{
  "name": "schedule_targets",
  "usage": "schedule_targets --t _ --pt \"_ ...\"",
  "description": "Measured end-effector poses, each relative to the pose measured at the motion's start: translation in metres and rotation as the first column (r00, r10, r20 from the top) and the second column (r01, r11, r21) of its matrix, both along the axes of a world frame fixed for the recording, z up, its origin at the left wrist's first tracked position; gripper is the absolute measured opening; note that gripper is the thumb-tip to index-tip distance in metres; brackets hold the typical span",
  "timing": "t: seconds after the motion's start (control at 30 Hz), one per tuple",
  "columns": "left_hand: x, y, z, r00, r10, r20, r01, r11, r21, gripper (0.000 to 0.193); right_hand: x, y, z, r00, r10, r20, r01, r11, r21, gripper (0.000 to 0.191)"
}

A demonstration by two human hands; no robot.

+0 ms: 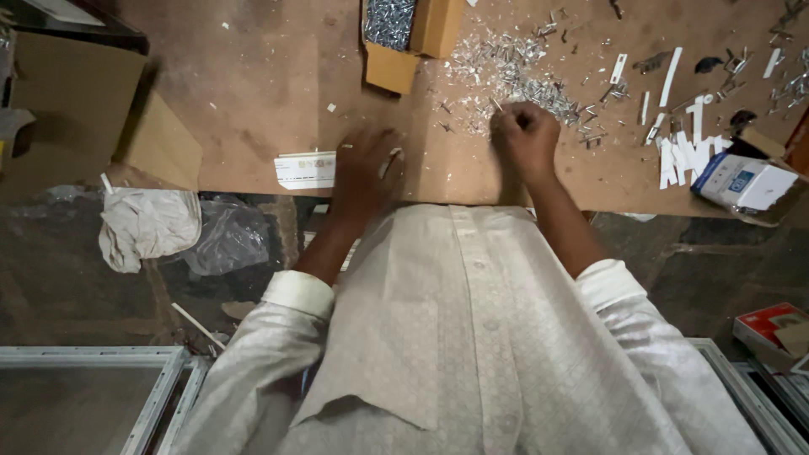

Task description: The person picks up scattered metal screws and small hardware pieces from a workbench surface and places them into open cardboard boxes on the table. They gather fasteners from different spots across the bench, occasionally moving white plastic strips aside, and continue collecting until the loose pile is reduced.

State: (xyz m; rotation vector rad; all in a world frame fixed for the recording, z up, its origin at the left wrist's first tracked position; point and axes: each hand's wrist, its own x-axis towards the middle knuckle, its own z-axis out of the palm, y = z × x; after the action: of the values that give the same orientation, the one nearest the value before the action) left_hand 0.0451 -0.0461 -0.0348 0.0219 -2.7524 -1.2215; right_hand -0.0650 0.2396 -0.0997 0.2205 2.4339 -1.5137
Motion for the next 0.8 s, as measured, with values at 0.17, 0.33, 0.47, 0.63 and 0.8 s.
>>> schedule_targets --t 0.17,0.33,0.47,0.63,0.8 --pt "-0.004 0.000 0.005 0.992 -0.043 -0.120 0.043 0.999 0.005 0.028 0.023 0.015 0.007 0.979 -0.049 0.198 0.115 0.935 -0.336 0.010" --pt "0.002 -0.006 -0.005 0.992 -0.105 -0.065 0.113 0.985 0.128 0.019 0.075 0.055 0.014 0.921 -0.075 0.381 0.287 0.794 -0.536 0.006" --pt "0.019 -0.014 -0.005 0.995 -0.092 -0.048 0.097 0.988 0.123 0.017 0.146 0.126 0.008 0.949 0.024 0.314 0.119 0.896 -0.429 0.013" --pt "-0.005 -0.020 0.010 0.995 0.104 0.003 -0.104 0.991 0.089 0.016 0.205 0.211 0.035 0.833 0.205 0.513 -0.368 0.899 0.238 0.025" --pt "-0.051 -0.035 0.020 0.943 0.331 -0.019 -0.312 0.905 0.288 0.024 0.244 0.220 0.046 0.787 0.142 0.600 -0.393 0.865 0.311 0.036"
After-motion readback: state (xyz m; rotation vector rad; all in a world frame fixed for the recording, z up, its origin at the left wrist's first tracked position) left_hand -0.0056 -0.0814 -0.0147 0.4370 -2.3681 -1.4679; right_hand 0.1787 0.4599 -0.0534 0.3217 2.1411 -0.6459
